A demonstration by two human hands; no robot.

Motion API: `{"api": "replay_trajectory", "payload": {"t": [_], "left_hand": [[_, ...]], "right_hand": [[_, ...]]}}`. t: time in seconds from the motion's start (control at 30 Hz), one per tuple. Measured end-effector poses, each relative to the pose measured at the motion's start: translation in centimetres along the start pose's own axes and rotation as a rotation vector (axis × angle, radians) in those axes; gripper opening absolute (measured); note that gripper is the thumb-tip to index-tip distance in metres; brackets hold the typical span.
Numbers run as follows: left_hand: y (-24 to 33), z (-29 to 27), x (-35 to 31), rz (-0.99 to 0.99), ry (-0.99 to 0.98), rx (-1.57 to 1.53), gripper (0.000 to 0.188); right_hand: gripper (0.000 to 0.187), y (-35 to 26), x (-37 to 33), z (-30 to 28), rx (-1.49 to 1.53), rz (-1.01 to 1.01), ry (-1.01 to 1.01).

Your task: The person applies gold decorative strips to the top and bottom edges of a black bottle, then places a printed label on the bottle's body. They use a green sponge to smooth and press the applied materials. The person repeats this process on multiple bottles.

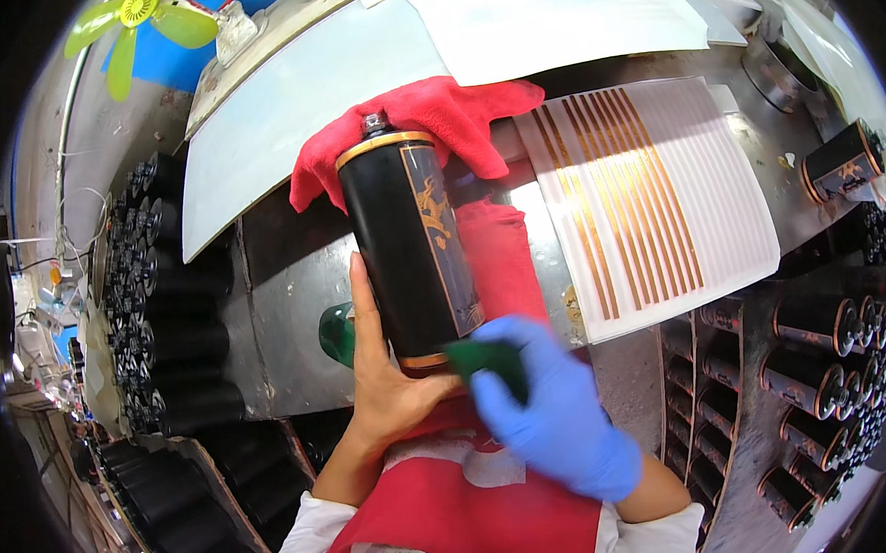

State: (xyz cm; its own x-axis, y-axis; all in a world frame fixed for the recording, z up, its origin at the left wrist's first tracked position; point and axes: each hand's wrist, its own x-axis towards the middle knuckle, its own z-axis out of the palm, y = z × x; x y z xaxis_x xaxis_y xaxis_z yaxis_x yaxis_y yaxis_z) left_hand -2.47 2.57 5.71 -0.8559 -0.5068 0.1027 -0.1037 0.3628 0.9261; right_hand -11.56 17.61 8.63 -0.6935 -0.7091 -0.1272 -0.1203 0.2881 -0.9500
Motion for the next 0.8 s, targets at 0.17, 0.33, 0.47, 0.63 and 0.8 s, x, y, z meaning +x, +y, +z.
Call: {"api": "replay_trajectory", "payload": {"t": [0.17,0.33,0.47,0.63,0.8], "left_hand": [[1.7,-0.3,0.1,0.166,-0.015,0.321,0.104],[1.4,0.2,1.7,0.365,-0.059,0.666,0.084],[-3.0,-0.8,-0.1,0.255,-0.060,0.055,0.085],[-5.3,-1.8,-0.9,0.096,-0.102,0.249,0.085],[-2.7,-0.7,-0.2,0.320,0.042,0.506,0.095]], "right_hand": [[0.031,2.3,-1.1,-1.3,0.078,0.110,0.234],[0.035,0.6,-0.3,0.8,0.118,0.056,-0.018],[0.034,3.2,0.1,0.0,0.190,0.113,0.044],[0.035,5.3,0.9,-0.4,0.141,0.045,0.054],[0.030,1.9,0.5,-0.5,0.346,0.083,0.121]]}}
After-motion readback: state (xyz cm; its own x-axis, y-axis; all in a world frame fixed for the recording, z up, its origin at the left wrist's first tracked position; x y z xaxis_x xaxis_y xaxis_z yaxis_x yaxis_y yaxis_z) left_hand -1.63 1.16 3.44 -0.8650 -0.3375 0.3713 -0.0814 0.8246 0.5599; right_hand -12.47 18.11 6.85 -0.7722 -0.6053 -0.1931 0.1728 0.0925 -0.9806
